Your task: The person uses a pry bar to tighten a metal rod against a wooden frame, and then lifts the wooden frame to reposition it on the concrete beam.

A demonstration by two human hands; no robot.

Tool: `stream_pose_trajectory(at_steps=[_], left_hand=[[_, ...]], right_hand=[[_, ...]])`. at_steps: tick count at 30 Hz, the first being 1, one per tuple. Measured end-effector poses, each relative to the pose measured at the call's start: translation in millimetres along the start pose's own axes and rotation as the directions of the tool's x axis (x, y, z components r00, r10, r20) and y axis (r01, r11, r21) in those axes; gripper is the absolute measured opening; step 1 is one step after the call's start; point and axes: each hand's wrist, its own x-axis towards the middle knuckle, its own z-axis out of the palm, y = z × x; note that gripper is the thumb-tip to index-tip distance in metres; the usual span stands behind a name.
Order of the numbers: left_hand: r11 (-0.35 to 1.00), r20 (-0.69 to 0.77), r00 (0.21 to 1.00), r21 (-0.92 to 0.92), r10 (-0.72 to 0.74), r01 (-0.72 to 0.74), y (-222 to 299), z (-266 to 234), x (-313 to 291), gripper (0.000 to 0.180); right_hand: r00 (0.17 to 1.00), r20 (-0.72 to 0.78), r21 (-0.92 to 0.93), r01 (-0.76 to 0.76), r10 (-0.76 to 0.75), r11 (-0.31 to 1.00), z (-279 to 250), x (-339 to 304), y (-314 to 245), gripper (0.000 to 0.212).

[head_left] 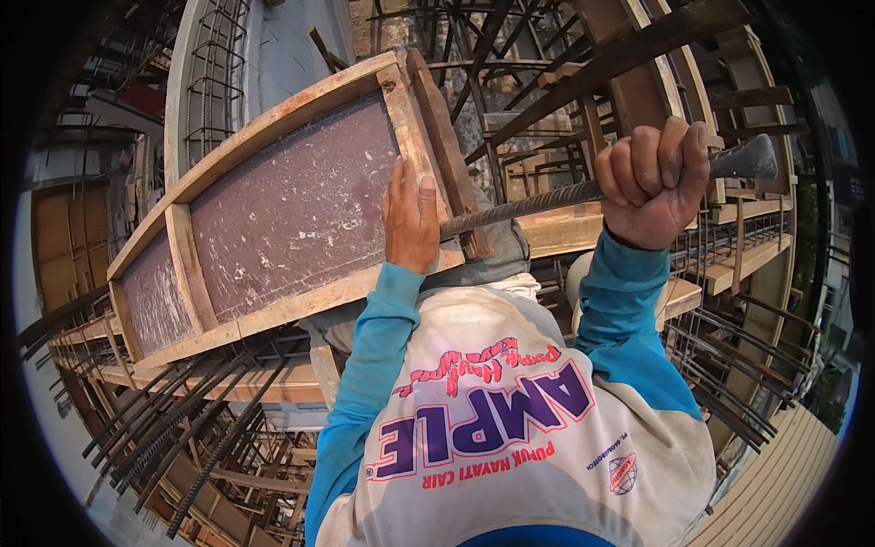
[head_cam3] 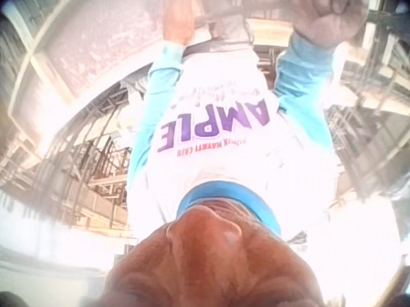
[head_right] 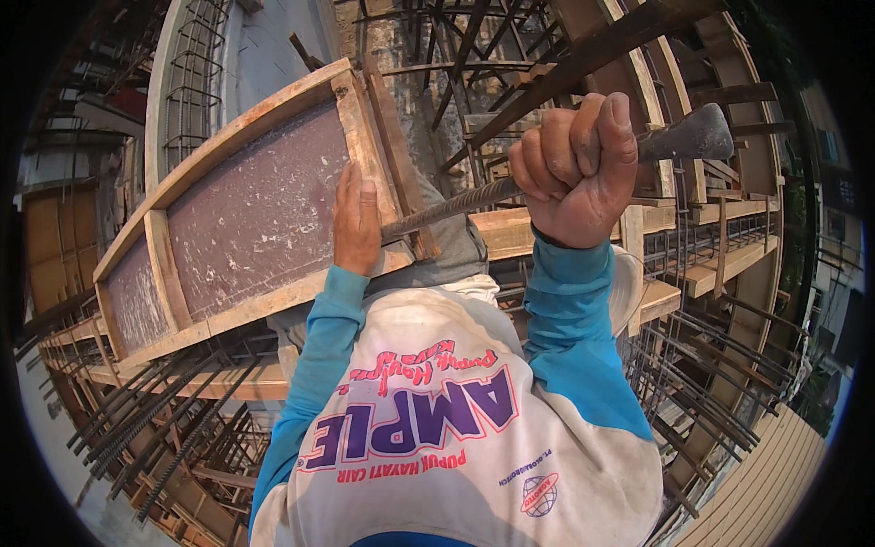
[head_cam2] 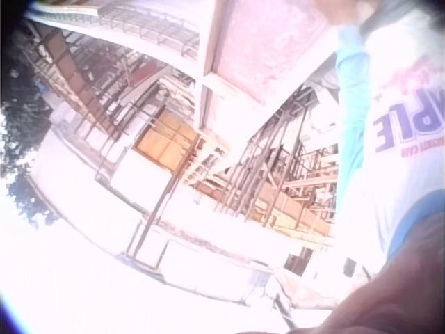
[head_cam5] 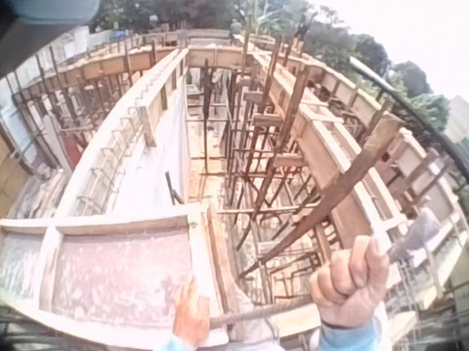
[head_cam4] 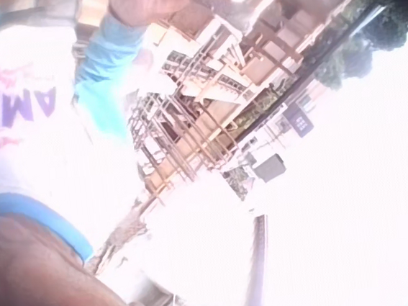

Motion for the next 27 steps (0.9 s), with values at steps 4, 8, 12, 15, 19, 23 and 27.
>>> stream_pose_trajectory(at_steps=[4, 8, 12, 15, 19, 23, 27], left_hand=[[0.999, -0.005, 1.000, -0.052, 0.000, 0.000, -2.8, -1.2, 1.0, 0.069], [0.996, 0.019, 1.000, -0.086, 0.019, -0.017, 3.9, 0.2, 0.5, 0.069], [0.999, 0.014, 1.000, -0.034, 0.017, -0.017, -2.6, 1.4, -0.2, 0.068], [0.999, 0.017, 1.000, -0.035, 0.020, -0.020, -1.1, -0.3, -0.9, 0.070], [0.996, 0.043, 0.999, 0.084, 0.016, -0.020, 5.8, 0.3, -3.8, 0.075], [0.918, 0.066, 0.994, 0.383, 0.088, -0.107, 15.4, 4.9, -10.1, 0.078], [0.910, 0.072, 0.992, 0.396, 0.102, -0.122, 17.8, 8.8, -9.2, 0.079]], right_hand=[[0.993, -0.009, 0.050, -0.116, 0.117, 0.992, -31.2, 26.1, 3.1, 0.044], [0.957, -0.213, 0.337, -0.119, 0.199, 0.934, -143.8, -6.4, 11.7, 0.044], [0.906, -0.336, 0.546, -0.035, 0.257, 0.837, -218.9, -56.9, 55.9, 0.042], [0.883, -0.344, 0.715, 0.026, 0.319, 0.699, -254.6, -88.2, 89.7, 0.042], [0.870, -0.353, 0.792, 0.082, 0.344, 0.605, -269.3, -104.3, 114.9, 0.042], [0.858, -0.318, 0.826, 0.041, 0.404, 0.563, -261.5, -94.9, 109.1, 0.042], [0.892, -0.340, 0.800, 0.108, 0.297, 0.590, -255.1, -110.1, 106.5, 0.043]])
